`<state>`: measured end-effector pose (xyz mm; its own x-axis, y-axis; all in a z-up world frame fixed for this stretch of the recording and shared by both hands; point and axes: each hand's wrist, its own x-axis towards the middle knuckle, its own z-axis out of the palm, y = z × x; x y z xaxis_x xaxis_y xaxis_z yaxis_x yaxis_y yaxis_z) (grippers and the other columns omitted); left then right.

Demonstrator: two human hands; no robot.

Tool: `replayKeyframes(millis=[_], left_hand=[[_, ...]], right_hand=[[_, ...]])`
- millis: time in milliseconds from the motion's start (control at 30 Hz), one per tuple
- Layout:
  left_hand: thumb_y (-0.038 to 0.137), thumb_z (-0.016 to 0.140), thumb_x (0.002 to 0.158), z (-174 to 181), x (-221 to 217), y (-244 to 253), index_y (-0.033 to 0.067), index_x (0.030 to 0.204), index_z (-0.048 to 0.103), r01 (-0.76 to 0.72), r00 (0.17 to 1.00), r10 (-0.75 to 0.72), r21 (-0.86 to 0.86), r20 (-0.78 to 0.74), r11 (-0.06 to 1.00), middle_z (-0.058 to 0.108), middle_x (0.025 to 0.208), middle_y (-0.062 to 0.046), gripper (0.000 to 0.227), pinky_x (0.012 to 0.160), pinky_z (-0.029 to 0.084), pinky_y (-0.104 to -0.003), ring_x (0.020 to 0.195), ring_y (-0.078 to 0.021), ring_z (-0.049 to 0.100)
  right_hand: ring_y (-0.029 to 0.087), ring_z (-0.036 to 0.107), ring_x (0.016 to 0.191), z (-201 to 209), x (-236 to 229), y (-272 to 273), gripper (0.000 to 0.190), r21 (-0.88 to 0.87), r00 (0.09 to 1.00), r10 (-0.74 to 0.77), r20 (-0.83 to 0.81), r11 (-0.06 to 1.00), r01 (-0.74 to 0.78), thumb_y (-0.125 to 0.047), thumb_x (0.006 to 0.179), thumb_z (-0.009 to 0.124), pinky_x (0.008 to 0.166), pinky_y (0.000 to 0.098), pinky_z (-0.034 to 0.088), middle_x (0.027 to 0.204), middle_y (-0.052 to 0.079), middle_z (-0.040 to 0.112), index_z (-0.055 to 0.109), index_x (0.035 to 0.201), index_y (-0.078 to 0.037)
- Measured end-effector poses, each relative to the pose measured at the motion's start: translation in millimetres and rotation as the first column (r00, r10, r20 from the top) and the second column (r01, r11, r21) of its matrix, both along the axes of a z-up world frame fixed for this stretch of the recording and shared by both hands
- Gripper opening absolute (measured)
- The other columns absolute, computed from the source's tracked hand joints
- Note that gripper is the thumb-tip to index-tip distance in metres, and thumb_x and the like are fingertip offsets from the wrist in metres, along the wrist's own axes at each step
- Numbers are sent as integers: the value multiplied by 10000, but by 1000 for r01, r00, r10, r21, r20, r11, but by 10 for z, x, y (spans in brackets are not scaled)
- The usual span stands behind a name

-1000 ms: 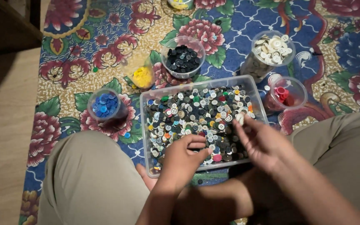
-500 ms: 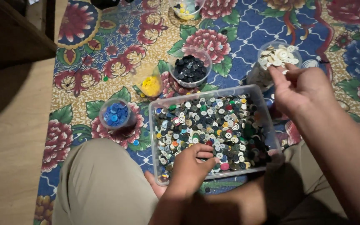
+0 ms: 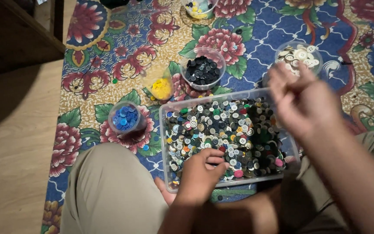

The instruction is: Sorting a variety of buttons from a large central container into several smaller containers based on color and style.

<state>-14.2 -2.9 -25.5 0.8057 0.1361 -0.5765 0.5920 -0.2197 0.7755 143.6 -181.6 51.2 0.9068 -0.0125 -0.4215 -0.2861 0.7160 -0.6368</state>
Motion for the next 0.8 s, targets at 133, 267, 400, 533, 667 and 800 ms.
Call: replayKeyframes(millis=[133,267,400,533,667,800], left_hand=[[138,753,826,-199,-23,32,123,1104,764,-117,978,85,168,189,979,814,927,-2,278,609,576,-257,628,-109,678],[158,761,790,-262,-16,86,160,1243,637,-189,953,25,530,302,827,640,1218,-86,470,932,505,-435,1099,-302,612],[131,753,796,-347,-27,109,119,1432,475,-60,990,-10,496,138,866,466,1403,-165,694,913,559,-493,1104,-398,635],[109,730,794,-355,-78,164,68,1420,480,-79,971,-32,447,235,891,494,1379,-215,675,950,541,-472,1148,-423,610],[122,698,836,25,-82,281,162,1374,554,21,987,-91,450,134,893,573,1333,-116,558,959,520,-461,1128,-351,640],[123,689,847,77,-75,322,163,1285,612,12,981,-100,461,165,887,642,1264,-86,446,919,531,-439,1049,-305,673]], right_hand=[[153,559,847,-141,-431,361,558,-485,969,208,-131,839,-246,185,754,316,674,215,419,1056,102,632,621,1184,3],[284,564,930,-983,-827,435,549,-932,806,472,-357,-115,-345,-72,880,503,820,384,476,1296,106,627,597,1414,-162],[384,557,1256,-1251,-1035,547,556,-996,583,809,-75,-84,-12,20,746,588,1062,418,456,1405,186,588,650,1298,-1],[319,641,1177,-882,-1090,613,446,-999,484,875,-5,11,-30,10,786,561,975,370,515,1291,123,688,754,1182,-62],[206,767,771,-725,-1072,460,511,-979,561,821,-111,9,-206,47,729,544,708,318,606,1067,-8,835,803,1105,-184],[172,658,563,-606,-881,104,334,-847,723,453,-522,-380,-373,-156,902,652,561,321,536,790,2,799,813,1125,-345]])
